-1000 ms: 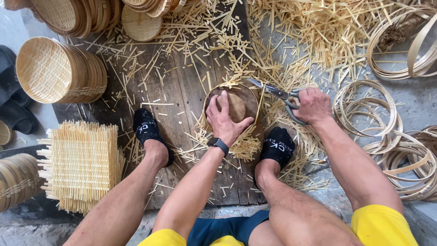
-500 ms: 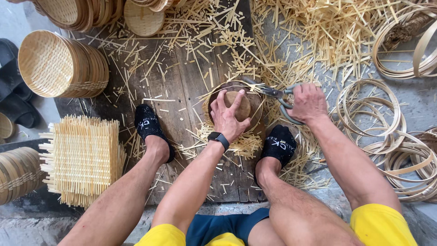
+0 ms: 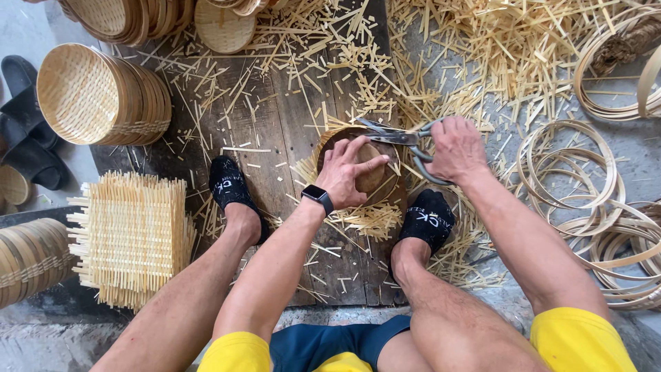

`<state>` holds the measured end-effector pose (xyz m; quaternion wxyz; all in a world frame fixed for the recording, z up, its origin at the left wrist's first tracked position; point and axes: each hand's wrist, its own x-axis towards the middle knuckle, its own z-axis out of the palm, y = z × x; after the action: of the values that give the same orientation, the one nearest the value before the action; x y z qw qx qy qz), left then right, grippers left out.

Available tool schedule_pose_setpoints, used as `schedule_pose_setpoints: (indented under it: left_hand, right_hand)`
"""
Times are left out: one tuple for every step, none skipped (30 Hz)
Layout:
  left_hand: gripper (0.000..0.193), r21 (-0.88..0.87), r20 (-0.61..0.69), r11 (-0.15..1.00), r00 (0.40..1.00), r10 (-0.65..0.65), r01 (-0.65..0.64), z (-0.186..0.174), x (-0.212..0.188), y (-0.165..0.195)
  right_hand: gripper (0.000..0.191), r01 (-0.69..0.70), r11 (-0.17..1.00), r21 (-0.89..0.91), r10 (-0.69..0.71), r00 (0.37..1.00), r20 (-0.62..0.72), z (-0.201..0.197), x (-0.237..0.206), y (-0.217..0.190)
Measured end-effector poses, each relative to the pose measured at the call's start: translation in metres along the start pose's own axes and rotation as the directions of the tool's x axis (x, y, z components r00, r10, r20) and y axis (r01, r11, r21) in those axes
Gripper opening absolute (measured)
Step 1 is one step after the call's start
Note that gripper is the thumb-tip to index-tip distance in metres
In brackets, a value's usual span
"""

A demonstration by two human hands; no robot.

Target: The person sits on the floor of a basket workshop and assembles woven bamboo baskets. They trim excess bamboo strips from a woven panel with scissors, bend a thin bamboo rim ring around the panel, press the panel over a round wooden mold, and set finished baskets onto a stack.

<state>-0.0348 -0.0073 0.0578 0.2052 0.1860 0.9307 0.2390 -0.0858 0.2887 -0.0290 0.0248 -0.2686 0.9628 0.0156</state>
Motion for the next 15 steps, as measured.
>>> schedule_pose_setpoints:
  left_hand:
    - [0.099, 0.044, 0.055, 0.998, 0.998, 0.035, -0.037, -0.001, 0.0, -0.001]
    - [0.102, 0.071, 0.029, 0.997, 0.999, 0.022, -0.024, 0.0, -0.001, 0.0]
    - [0.105, 0.099, -0.001, 0.995, 1.0, 0.015, -0.014, 0.002, -0.001, 0.003]
    - [0.109, 0.125, -0.029, 0.992, 1.0, 0.006, -0.003, 0.006, -0.001, 0.007]
    - [0.113, -0.016, -0.135, 0.986, 0.977, -0.166, 0.165, 0.013, -0.003, 0.013]
    - [0.117, -0.17, -0.215, 0.935, 0.914, -0.343, 0.311, 0.021, -0.004, 0.022]
    - [0.122, -0.332, -0.265, 0.842, 0.815, -0.515, 0.425, 0.027, -0.004, 0.028]
    - [0.12, -0.325, -0.294, 0.849, 0.809, -0.509, 0.417, 0.033, -0.003, 0.031]
    - [0.118, -0.321, -0.324, 0.854, 0.8, -0.505, 0.409, 0.038, -0.001, 0.034]
    - [0.116, -0.319, -0.351, 0.857, 0.79, -0.504, 0.405, 0.041, -0.001, 0.035]
    - [0.114, -0.294, -0.326, 0.879, 0.825, -0.462, 0.376, 0.043, -0.002, 0.034]
    - [0.113, -0.268, -0.301, 0.9, 0.857, -0.417, 0.344, 0.043, -0.002, 0.032]
    - [0.111, -0.239, -0.277, 0.921, 0.887, -0.369, 0.308, 0.041, -0.002, 0.029]
    - [0.111, -0.247, -0.274, 0.925, 0.895, -0.351, 0.287, 0.039, -0.002, 0.026]
    - [0.111, -0.255, -0.268, 0.929, 0.904, -0.334, 0.268, 0.036, -0.004, 0.024]
  right_hand:
    - [0.033, -0.028, 1.0, 0.008, 0.027, 0.996, 0.087, 0.005, 0.004, -0.003]
    - [0.022, -0.056, 0.998, 0.012, 0.053, 0.983, 0.173, 0.008, 0.005, -0.004]
    - [0.019, -0.057, 0.998, 0.028, 0.05, 0.976, 0.213, 0.011, 0.005, -0.001]
    - [0.017, -0.058, 0.997, 0.045, 0.044, 0.966, 0.255, 0.012, 0.003, 0.004]
    - [0.017, -0.059, 0.996, 0.063, 0.038, 0.953, 0.3, 0.011, 0.0, 0.008]
    - [0.017, -0.06, 0.995, 0.075, 0.039, 0.968, 0.249, 0.009, -0.003, 0.012]
    - [0.018, -0.058, 0.995, 0.086, 0.04, 0.98, 0.196, 0.006, -0.005, 0.014]
    - [0.02, -0.057, 0.994, 0.098, 0.043, 0.988, 0.146, 0.003, -0.008, 0.014]
    - [0.028, -0.027, 0.995, 0.092, 0.025, 0.999, 0.027, -0.001, -0.009, 0.014]
    - [0.037, 0.006, 0.996, 0.084, 0.001, 0.996, -0.089, -0.004, -0.008, 0.01]
    - [0.046, 0.037, 0.996, 0.076, -0.02, 0.979, -0.202, -0.006, -0.007, 0.006]
    - [0.046, 0.029, 0.997, 0.075, -0.011, 0.975, -0.224, -0.006, -0.004, 0.0]
    - [0.046, 0.019, 0.997, 0.073, 0.0, 0.968, -0.25, -0.005, -0.001, -0.005]
    - [0.047, 0.008, 0.997, 0.073, 0.012, 0.961, -0.278, -0.004, 0.001, -0.006]
    - [0.037, -0.026, 0.998, 0.064, 0.033, 0.993, -0.114, -0.002, 0.001, -0.006]
